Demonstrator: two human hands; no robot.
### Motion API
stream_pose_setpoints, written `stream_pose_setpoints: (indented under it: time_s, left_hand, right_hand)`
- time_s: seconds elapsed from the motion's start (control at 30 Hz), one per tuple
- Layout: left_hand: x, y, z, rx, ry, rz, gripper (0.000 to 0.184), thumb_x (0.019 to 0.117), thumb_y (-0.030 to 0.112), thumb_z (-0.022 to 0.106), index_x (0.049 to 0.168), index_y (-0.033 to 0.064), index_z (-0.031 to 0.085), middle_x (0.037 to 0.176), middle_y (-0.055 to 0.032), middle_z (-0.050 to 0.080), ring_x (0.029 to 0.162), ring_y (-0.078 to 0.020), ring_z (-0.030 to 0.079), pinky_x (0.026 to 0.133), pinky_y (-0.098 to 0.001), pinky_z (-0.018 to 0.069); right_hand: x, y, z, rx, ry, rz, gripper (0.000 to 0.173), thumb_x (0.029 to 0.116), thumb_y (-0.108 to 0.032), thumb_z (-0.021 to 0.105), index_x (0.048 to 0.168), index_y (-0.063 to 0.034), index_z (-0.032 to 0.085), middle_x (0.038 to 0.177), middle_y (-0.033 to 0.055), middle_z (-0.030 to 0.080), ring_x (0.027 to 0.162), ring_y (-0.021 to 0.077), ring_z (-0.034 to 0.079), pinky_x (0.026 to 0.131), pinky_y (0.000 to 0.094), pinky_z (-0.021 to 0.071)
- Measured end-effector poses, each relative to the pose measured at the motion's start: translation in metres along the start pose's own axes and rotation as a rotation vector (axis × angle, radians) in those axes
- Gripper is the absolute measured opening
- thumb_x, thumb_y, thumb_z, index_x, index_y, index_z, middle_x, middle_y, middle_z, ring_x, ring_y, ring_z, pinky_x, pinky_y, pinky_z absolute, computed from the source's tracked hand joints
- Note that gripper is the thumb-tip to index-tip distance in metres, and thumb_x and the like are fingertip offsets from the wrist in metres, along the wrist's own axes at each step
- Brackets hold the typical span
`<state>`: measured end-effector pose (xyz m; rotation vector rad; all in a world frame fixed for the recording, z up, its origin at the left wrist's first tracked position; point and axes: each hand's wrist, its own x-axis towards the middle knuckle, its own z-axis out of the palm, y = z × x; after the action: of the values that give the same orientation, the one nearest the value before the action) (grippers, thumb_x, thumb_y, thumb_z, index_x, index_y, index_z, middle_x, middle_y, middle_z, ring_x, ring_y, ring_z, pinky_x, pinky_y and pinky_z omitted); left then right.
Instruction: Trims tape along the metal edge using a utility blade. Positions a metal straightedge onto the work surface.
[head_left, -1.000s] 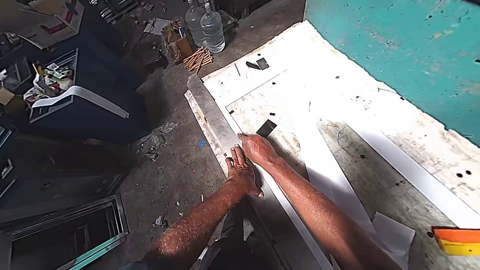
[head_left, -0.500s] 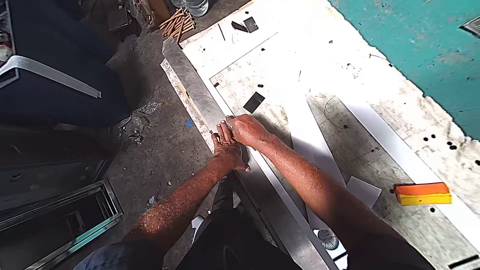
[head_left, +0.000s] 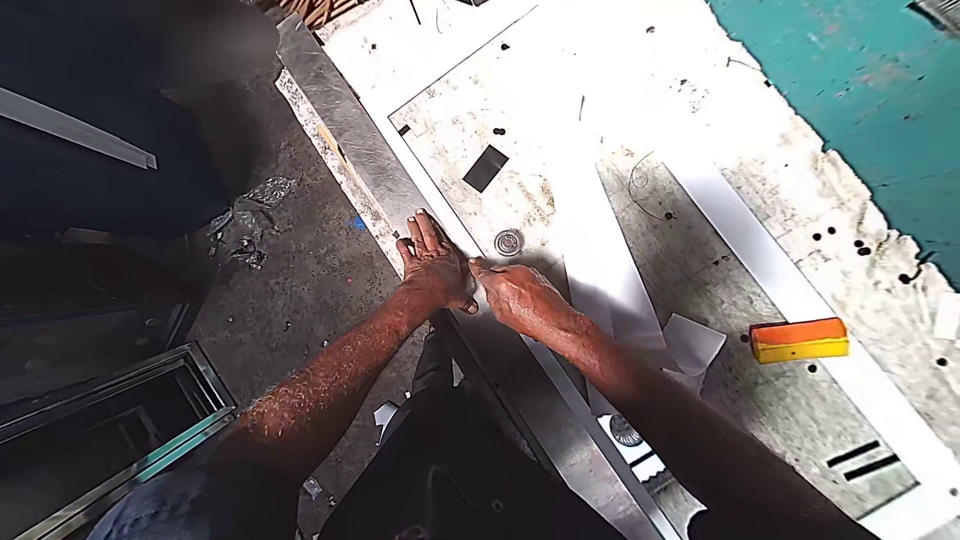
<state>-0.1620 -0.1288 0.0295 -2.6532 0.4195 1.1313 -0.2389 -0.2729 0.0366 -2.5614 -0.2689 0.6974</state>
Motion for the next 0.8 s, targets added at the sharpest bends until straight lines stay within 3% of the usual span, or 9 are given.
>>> stream_pose_setpoints:
  time_s: [0.13,0.23,0.3,0.47,0.63,0.8]
  left_hand:
    - [0.002,0.001,0.003,0.001,0.023,-0.016,0.166,0.0465,0.083,0.084,0.159,-0.0100,0.004,0.163,-0.0335,-0.024,0.155,-0.0489,-0.011,0.119,-0.0683,0.0133]
    - [0.003,0.000,0.009,0.022,0.033,-0.006,0.165,0.0455,0.085,0.082,0.158,-0.0114,0.009,0.163,-0.0349,-0.024,0.155,-0.0499,-0.011,0.119,-0.0684,0.0121]
    - [0.004,0.001,0.008,0.025,0.040,-0.004,0.165,0.0453,0.086,0.081,0.158,-0.0113,0.011,0.163,-0.0348,-0.024,0.155,-0.0496,-0.011,0.120,-0.0678,0.0111]
    - [0.002,0.002,0.006,0.031,0.029,-0.017,0.168,0.0471,0.083,0.083,0.158,-0.0120,0.001,0.163,-0.0333,-0.025,0.155,-0.0480,-0.012,0.121,-0.0658,0.0122]
    - [0.003,0.006,-0.002,0.033,-0.014,-0.047,0.166,0.0457,0.082,0.085,0.160,-0.0095,0.005,0.163,-0.0341,-0.025,0.156,-0.0477,-0.011,0.121,-0.0644,0.0151]
    - [0.004,0.007,0.001,0.023,0.013,-0.057,0.171,0.0401,0.080,0.087,0.159,-0.0099,0.003,0.163,-0.0344,-0.023,0.156,-0.0474,-0.008,0.120,-0.0644,0.0191]
  right_hand:
    - [-0.032,0.006,0.009,0.012,-0.019,0.016,0.050,0.1030,-0.014,0.044,0.152,-0.0134,0.051,0.108,0.0192,0.072,0.098,0.0366,0.071,0.085,0.0520,0.0561]
    - [-0.054,0.012,0.020,0.031,0.027,-0.003,0.049,0.1010,-0.013,0.045,0.149,-0.0110,0.055,0.109,0.0192,0.073,0.099,0.0367,0.072,0.083,0.0513,0.0573]
    - [-0.065,0.018,0.027,0.020,0.087,-0.032,0.049,0.0997,-0.011,0.046,0.147,-0.0097,0.057,0.102,0.0193,0.074,0.091,0.0368,0.073,0.078,0.0503,0.0584]
    - [-0.098,0.029,0.046,0.037,0.206,-0.100,0.047,0.0977,-0.009,0.048,0.142,-0.0080,0.062,0.083,0.0162,0.070,0.067,0.0320,0.069,0.058,0.0452,0.0566]
    - [-0.133,0.034,0.059,-0.016,0.174,-0.065,0.051,0.0947,-0.008,0.050,0.145,-0.0096,0.059,0.085,0.0141,0.070,0.065,0.0297,0.069,0.055,0.0438,0.0560]
    - [-0.173,0.038,0.072,-0.074,0.198,-0.055,0.053,0.0886,-0.004,0.055,0.140,-0.0095,0.064,0.074,0.0097,0.064,0.053,0.0242,0.062,0.045,0.0390,0.0499]
